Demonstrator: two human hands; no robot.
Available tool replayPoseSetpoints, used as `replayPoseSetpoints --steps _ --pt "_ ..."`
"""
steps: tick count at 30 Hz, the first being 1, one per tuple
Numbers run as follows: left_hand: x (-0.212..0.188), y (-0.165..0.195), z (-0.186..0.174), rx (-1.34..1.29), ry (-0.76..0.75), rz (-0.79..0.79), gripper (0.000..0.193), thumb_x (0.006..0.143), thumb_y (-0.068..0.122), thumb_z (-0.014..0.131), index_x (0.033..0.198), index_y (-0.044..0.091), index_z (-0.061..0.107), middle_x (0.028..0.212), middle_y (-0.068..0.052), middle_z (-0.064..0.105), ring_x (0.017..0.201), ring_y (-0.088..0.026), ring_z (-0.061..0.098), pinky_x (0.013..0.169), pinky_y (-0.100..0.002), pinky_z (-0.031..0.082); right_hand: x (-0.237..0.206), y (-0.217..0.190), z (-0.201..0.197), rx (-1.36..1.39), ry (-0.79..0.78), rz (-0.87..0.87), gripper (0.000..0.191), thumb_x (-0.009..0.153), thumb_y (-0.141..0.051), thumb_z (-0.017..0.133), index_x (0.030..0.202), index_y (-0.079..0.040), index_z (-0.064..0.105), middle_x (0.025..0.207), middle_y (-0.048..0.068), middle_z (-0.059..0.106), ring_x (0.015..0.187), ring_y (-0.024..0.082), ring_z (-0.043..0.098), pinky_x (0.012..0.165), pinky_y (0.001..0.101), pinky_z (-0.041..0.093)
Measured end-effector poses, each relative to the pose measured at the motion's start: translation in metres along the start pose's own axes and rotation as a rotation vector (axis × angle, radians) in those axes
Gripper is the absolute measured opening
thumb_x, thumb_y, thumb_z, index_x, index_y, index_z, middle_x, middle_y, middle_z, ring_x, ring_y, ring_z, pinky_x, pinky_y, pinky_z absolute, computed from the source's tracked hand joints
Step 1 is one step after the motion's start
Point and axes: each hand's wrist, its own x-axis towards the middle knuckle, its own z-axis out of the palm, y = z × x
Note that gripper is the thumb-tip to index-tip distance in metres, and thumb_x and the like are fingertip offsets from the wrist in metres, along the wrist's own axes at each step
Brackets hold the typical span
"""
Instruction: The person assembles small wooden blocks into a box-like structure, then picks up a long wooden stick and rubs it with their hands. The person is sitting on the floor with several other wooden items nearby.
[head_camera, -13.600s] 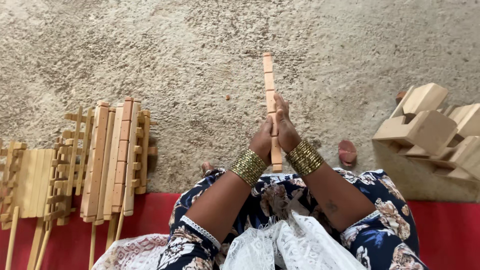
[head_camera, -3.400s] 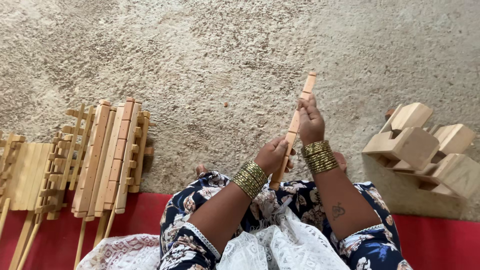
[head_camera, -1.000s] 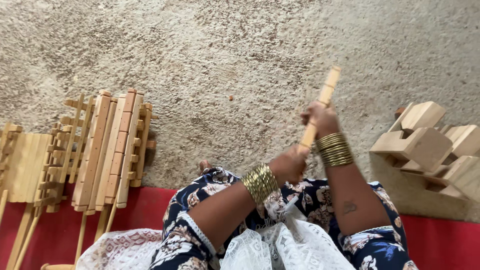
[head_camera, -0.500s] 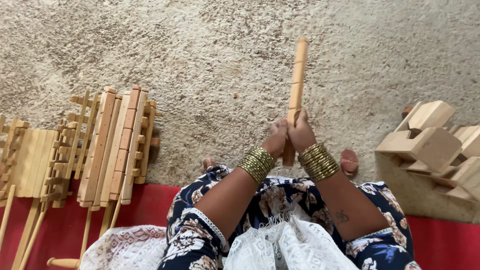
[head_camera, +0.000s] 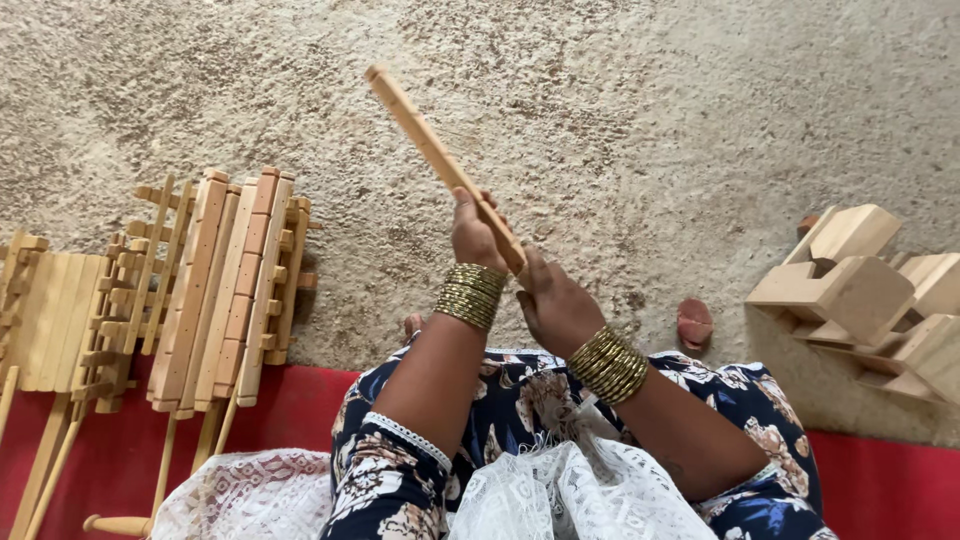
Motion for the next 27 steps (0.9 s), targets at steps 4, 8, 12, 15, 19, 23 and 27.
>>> replayPoseSetpoints --steps 4,8,12,15,19,23,27 --pt "0.0 -0.001 -0.004 0.033 -0.082 0.044 0.053 0.105 0.055 0.028 0.095 0.009 0.051 0.066 -0.003 0.054 0.05 -0.013 0.053 0.044 -0.027 0.051 0.002 0.002 0.002 0.035 -0.111 0.117 0.069 0.096 -0.024 0.053 0.15 0.002 0.017 0.095 0.013 0.059 0.069 0.022 0.064 0.061 0.0369 0.06" --pt "0.002 -0.011 -0.005 0.093 -0.191 0.048 0.066 0.106 0.062 0.024 0.097 0.002 0.051 0.07 -0.009 0.058 0.054 -0.017 0.061 0.048 -0.029 0.055 0.018 0.019 -0.003 0.428 -0.271 0.134 0.051 0.095 -0.022 0.06 0.138 -0.003 0.041 0.087 0.013 0.066 0.07 0.019 0.063 0.065 0.0333 0.058" --pt "0.012 -0.025 -0.007 0.376 -0.127 0.086 0.05 0.102 0.054 0.033 0.112 0.008 0.049 0.083 -0.006 0.062 0.064 -0.014 0.064 0.056 -0.027 0.058 0.023 0.026 0.003 0.35 -0.156 0.233 0.047 0.095 -0.015 0.059 0.136 -0.001 0.041 0.084 0.008 0.061 0.064 0.018 0.062 0.058 0.0309 0.058" --pt "0.021 -0.036 -0.012 0.528 -0.025 -0.007 0.053 0.104 0.055 0.032 0.113 0.008 0.053 0.083 -0.003 0.06 0.065 -0.009 0.062 0.055 -0.021 0.056 0.02 0.023 0.016 0.104 -0.035 0.186 0.036 0.098 -0.012 0.056 0.13 -0.002 0.043 0.082 0.007 0.06 0.06 0.018 0.06 0.051 0.0317 0.056" --pt "0.021 -0.042 -0.018 0.489 -0.058 0.201 0.059 0.101 0.059 0.036 0.111 0.006 0.06 0.075 0.0 0.053 0.056 -0.009 0.051 0.046 -0.022 0.049 0.02 0.028 0.027 0.255 -0.039 0.065 0.038 0.09 -0.011 0.062 0.121 0.0 0.044 0.075 0.01 0.062 0.058 0.018 0.061 0.052 0.0277 0.052" --pt "0.012 -0.028 -0.018 0.549 -0.166 0.184 0.064 0.093 0.066 0.035 0.104 0.007 0.058 0.07 0.0 0.057 0.055 -0.008 0.058 0.045 -0.022 0.053 0.027 0.042 0.026 0.747 -0.273 0.138 0.049 0.082 -0.015 0.069 0.12 -0.002 0.043 0.077 0.006 0.063 0.06 0.015 0.062 0.051 0.0269 0.058" --pt "0.002 -0.016 -0.007 0.589 -0.237 0.184 0.064 0.092 0.064 0.042 0.105 0.003 0.055 0.072 -0.002 0.058 0.054 -0.011 0.057 0.045 -0.025 0.054 0.028 0.036 0.021 0.805 -0.354 0.234 0.048 0.087 -0.031 0.072 0.115 0.006 0.058 0.079 0.009 0.065 0.063 0.018 0.061 0.055 0.0294 0.057"
